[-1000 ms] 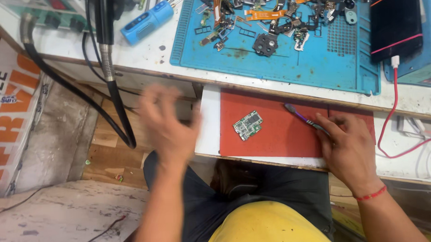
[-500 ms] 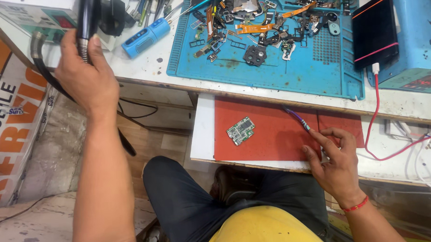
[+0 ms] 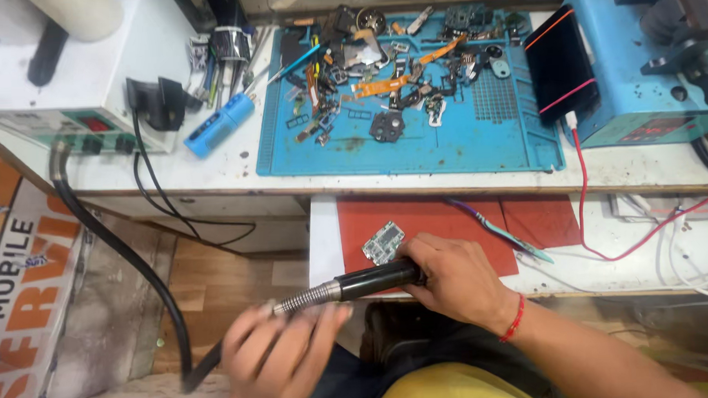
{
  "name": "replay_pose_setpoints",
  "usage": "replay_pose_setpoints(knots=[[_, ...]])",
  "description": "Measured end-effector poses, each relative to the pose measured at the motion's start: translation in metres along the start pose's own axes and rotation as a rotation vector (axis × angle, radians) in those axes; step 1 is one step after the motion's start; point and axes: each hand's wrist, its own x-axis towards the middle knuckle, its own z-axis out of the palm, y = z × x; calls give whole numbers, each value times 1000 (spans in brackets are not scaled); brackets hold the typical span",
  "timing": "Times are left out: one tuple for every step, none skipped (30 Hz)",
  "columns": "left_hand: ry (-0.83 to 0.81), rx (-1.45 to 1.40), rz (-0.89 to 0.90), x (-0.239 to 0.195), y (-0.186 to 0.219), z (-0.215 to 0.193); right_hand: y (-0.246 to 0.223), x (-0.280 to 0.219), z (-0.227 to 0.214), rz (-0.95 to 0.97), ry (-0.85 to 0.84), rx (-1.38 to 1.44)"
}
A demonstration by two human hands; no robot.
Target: The person uses a hot air gun to apply heat to a small circuit board placed on a red mat. They hold the board steady with one hand while directing the hot air nozzle with the other, focusing on specific components on the board.
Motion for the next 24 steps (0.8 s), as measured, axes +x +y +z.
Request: replay_pose_setpoints(knots=[[173, 61, -37, -10, 8, 3, 2, 1, 5, 36, 39, 53], [177, -162, -312, -20, 25, 7, 2, 1, 11, 72, 77, 107], [174, -390, -591, -26, 52, 15, 1, -1, 15, 113, 110, 161], [167, -618, -871, -31, 70, 22, -1, -4, 19, 82, 113, 185], [102, -894, -969, -36, 81, 30, -5, -7, 23, 51, 112, 205], [31, -1173, -1057, -40, 86, 40, -9, -9, 25, 21, 111, 225], [49, -1248, -1081, -43, 94, 50, -14, -14, 26, 11, 46, 281], [69, -1324, -1104, -45, 101, 58, -18, -19, 26, 2, -18, 336], [92, -1395, -1112, -45, 101, 64, -20, -19, 25, -17, -74, 390], [158, -1363, -1182, -44, 95, 69, -20, -20, 23, -156, 25, 333], [219, -1329, -1252, -43, 84, 76, -15, -20, 19, -293, 124, 279], [281, -1292, -1320, -43, 75, 78, -8, -21, 17, -431, 224, 225], [326, -1371, -1312, -42, 67, 77, 1, -23, 16, -376, 233, 376], [372, -1450, -1303, -42, 59, 76, 13, -24, 17, -320, 241, 527], [410, -1534, -1300, -41, 53, 76, 22, -25, 23, -250, 249, 678], [296, -1505, -1199, -41, 49, 75, 31, -25, 31, -161, 243, 889], [187, -1477, -1095, -40, 46, 75, 41, -22, 38, -68, 238, 1095], [82, -1446, -989, -38, 43, 77, 49, -19, 44, 28, 234, 1299], [115, -1363, -1065, -35, 38, 83, 56, -12, 48, 116, 221, 1503], [147, -1278, -1139, -32, 34, 89, 60, -5, 51, 207, 206, 1705], [180, -1183, -1215, -32, 31, 93, 64, -1, 51, 306, 179, 1908], [126, -1145, -1260, -34, 28, 96, 65, 4, 50, 266, 152, 1440], [73, -1111, -1302, -35, 23, 101, 68, 8, 45, 219, 130, 971], [20, -1075, -1342, -37, 20, 106, 70, 12, 38, 167, 108, 502]])
